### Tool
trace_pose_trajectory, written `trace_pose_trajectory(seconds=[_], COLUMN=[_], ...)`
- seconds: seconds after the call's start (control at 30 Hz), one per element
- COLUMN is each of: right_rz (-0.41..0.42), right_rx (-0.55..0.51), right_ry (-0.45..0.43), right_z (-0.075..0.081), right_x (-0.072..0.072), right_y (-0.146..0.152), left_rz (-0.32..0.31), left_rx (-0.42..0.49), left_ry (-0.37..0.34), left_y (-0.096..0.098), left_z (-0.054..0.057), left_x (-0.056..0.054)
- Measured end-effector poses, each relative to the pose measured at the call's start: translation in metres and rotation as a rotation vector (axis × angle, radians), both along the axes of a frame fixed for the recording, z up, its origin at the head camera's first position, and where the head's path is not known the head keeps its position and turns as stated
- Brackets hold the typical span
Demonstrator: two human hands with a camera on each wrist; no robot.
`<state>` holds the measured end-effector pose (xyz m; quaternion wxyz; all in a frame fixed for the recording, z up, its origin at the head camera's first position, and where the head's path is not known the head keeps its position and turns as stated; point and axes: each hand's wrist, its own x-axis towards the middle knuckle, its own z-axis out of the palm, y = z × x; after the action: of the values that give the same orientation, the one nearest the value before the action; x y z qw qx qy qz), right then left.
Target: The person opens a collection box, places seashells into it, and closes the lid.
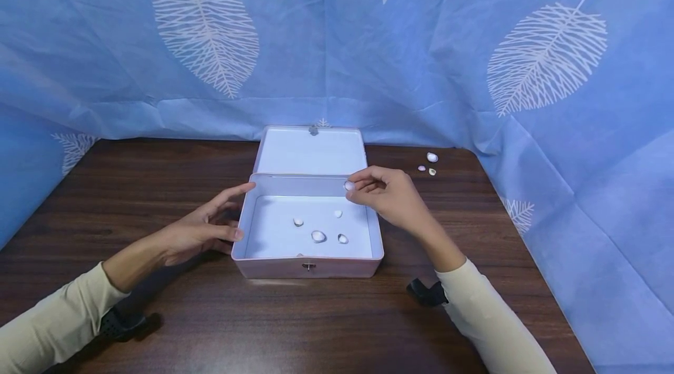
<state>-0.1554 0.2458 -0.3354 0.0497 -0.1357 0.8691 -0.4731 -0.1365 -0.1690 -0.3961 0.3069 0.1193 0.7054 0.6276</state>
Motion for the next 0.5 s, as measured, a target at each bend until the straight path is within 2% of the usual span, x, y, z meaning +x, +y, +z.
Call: trace_pose_trajectory(seconds=[0.5], right_rz=[0.110], right_rx=[0.007], right_ry=[-0.022], right_z=[-0.012], right_x=[0.000], right_y=[-0.021], left_rz=[-0.002], left_rx=[0.011], left_ry=[0.005], left_y=[-0.001], left_z=[-0.001], left_x=[0.000])
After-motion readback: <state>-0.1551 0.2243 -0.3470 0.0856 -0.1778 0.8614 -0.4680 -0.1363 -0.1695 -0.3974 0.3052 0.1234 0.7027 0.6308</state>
